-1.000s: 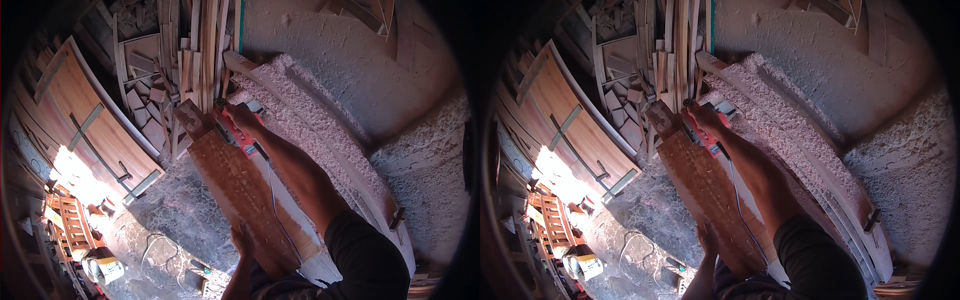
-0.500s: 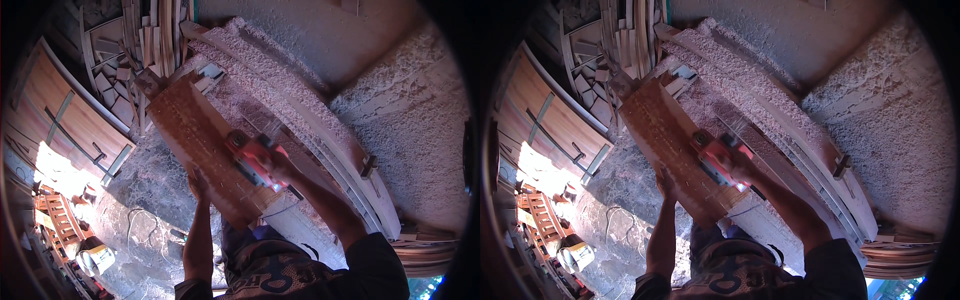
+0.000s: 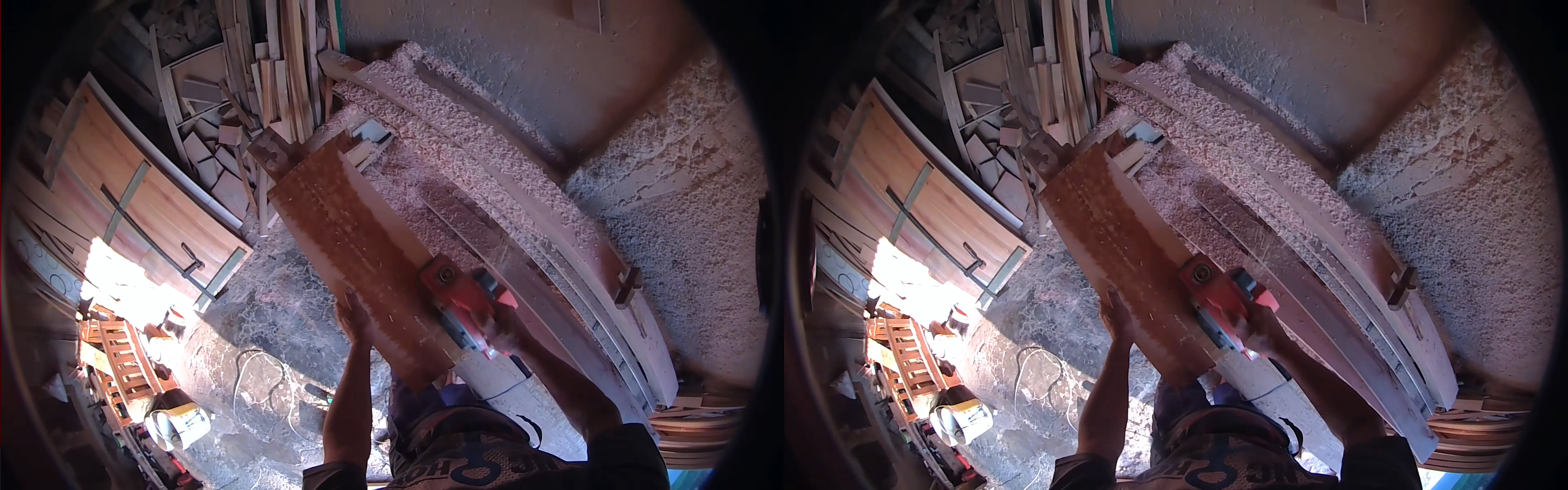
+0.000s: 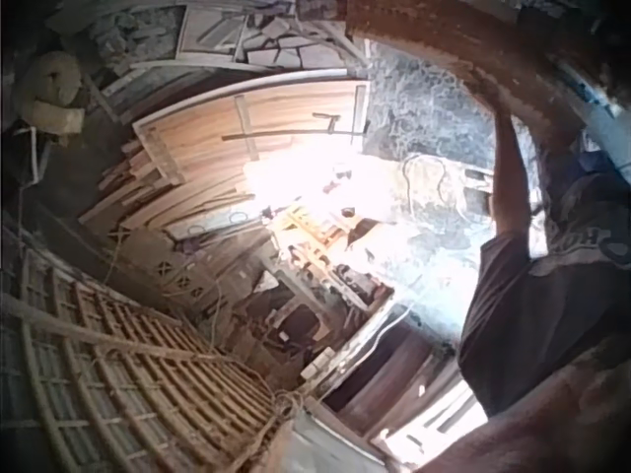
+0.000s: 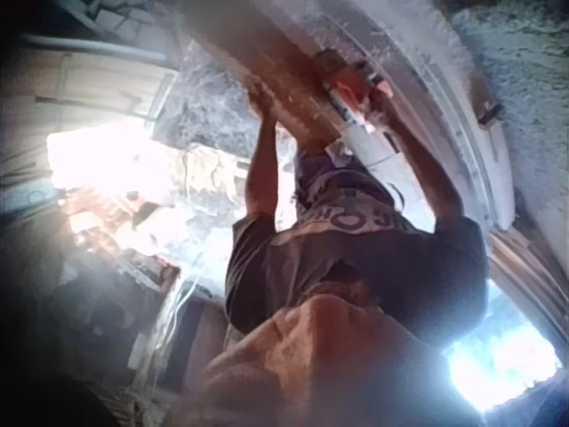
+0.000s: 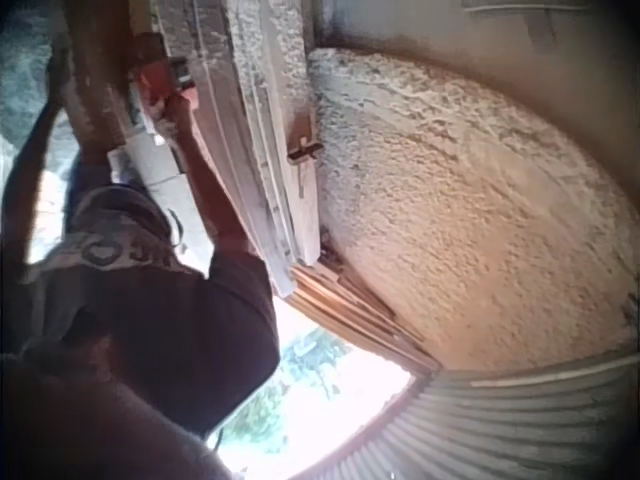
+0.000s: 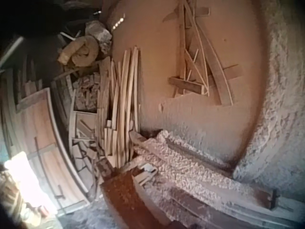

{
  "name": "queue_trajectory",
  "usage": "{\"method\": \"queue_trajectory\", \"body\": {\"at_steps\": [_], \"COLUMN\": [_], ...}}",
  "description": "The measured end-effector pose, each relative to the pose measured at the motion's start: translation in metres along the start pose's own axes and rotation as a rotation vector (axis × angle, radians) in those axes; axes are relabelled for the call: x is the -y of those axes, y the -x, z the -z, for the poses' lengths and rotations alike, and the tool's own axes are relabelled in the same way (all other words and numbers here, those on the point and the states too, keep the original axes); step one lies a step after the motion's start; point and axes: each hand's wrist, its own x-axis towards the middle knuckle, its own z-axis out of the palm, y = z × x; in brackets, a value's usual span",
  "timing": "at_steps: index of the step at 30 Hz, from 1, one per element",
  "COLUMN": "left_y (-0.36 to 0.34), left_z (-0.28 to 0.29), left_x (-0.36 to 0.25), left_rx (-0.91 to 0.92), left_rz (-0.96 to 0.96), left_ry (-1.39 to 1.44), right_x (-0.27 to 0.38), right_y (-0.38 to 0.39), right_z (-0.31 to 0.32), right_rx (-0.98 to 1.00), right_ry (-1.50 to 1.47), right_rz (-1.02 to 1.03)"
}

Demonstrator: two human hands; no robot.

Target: The person uses an electric hand planer on the edge of a wood plank, secures wood pieces with a metal bar clamp, cuts a board with a circular saw, and smooths the surface with an electric sander.

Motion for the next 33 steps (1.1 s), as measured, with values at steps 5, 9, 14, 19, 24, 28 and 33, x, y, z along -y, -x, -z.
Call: {"method": "queue_trajectory", "body": {"at_steps": [5,9,14,19,24,28,33], "left_y": [0.001,0.002,0.005,0.009,0.009,0.012,0.017], "left_z": [0.006,0.004,0.008,0.011,0.014,0.002,0.014], "left_x": [-0.008,-0.008,-0.015,-0.027,-0.027,-0.019,-0.013], "left_rx": [-0.035,0.010,0.046,0.046,0.038,0.053,0.060], "left_rz": [0.032,0.045,0.060,0.121,0.127,0.079,0.027], "left_ry": [-0.036,0.039,0.038,-0.004,0.045,0.045,0.070], "right_x": [0.003,-0.008,-0.031,-0.045,-0.049,-0.062,-0.015], "right_y": [-0.181,-0.299,-0.422,-0.515,-0.548,-0.490,-0.311], "right_z": [-0.016,-0.035,-0.065,-0.082,-0.090,-0.084,-0.024], "right_rx": [0.185,0.119,0.085,0.122,0.134,0.082,0.271], "right_ry": [-0.411,-0.652,-0.835,-0.891,-0.919,-0.750,-0.595], "right_rz": [-0.433,-0.662,-0.624,-0.618,-0.535,-0.586,-0.654]}}
